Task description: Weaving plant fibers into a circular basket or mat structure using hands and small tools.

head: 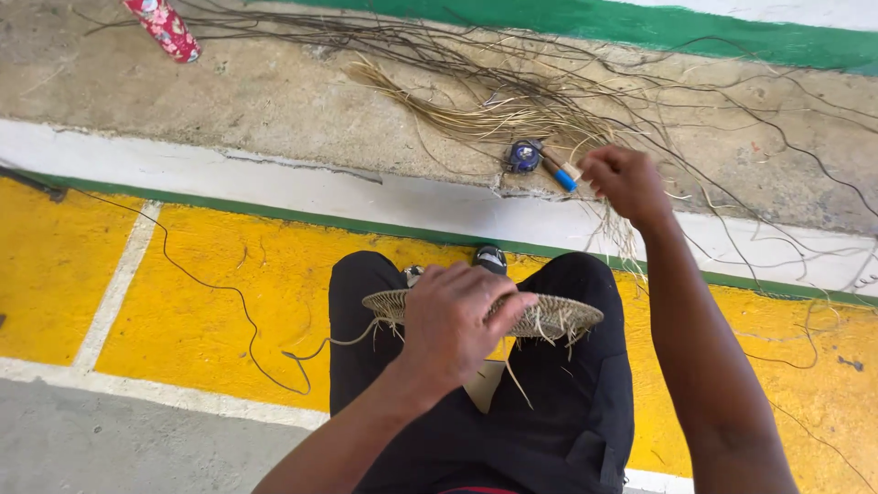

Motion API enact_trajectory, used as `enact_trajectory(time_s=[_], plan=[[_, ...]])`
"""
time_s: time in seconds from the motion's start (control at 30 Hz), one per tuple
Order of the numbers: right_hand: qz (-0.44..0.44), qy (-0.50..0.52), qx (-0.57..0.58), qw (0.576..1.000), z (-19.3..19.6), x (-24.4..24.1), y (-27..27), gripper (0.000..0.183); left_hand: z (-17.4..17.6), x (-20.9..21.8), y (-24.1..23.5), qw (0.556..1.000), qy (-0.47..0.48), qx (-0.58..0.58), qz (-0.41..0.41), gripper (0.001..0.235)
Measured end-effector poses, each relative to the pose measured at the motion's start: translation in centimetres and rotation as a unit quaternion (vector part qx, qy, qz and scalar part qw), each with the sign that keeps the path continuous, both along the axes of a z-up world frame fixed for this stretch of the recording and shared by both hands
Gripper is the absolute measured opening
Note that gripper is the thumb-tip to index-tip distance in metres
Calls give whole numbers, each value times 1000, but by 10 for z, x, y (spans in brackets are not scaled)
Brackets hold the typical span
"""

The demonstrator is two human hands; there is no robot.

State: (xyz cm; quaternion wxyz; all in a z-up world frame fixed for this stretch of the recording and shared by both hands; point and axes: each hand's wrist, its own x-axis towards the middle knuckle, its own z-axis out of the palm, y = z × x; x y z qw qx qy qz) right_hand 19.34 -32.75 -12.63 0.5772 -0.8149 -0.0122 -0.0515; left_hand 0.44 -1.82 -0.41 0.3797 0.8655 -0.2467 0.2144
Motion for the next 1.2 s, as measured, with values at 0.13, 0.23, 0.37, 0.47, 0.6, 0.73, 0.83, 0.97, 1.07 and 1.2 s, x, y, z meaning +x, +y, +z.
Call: enact_trajectory(time_s=[0.13, 0.23, 0.37, 0.47, 0.6, 0.73, 0.83, 0.97, 1.07, 1.2], plan=[[23, 30, -357, 933, -86, 54, 1, 18, -2, 3, -3, 1000, -23, 7, -6, 22], [10, 71, -439, 895, -125, 83, 5, 19, -1, 10, -1, 1000, -19, 21, -9, 23], [8, 136, -504, 853, -140, 96, 11, 27, 1, 19, 0, 1000, -11, 5, -10, 27], [8, 130, -510, 850, -152, 101, 9, 35, -4, 29, 2, 1000, 1, -5, -25, 22], [9, 130, -525, 841, -153, 102, -1, 39, -1, 36, 5, 996, 51, -8, -67, 18], [-42, 119, -447, 885, -133, 88, -15, 35, -3, 40, 5, 995, 82, 7, -52, 13], [-70, 90, -182, 977, -107, 59, -29, 28, -3, 45, 8, 995, 80, 9, -52, 10], [-42, -30, 161, 986, 1, -47, -5, 40, -3, 54, 9, 995, 86, 10, -53, 11], [-26, 16, 107, 994, 54, -145, 13, 36, 0, 51, 2, 987, 149, 32, -47, 14], [42, -103, -90, 990, 88, -223, 73, 40, 0, 42, -2, 992, 105, 32, -58, 17]])
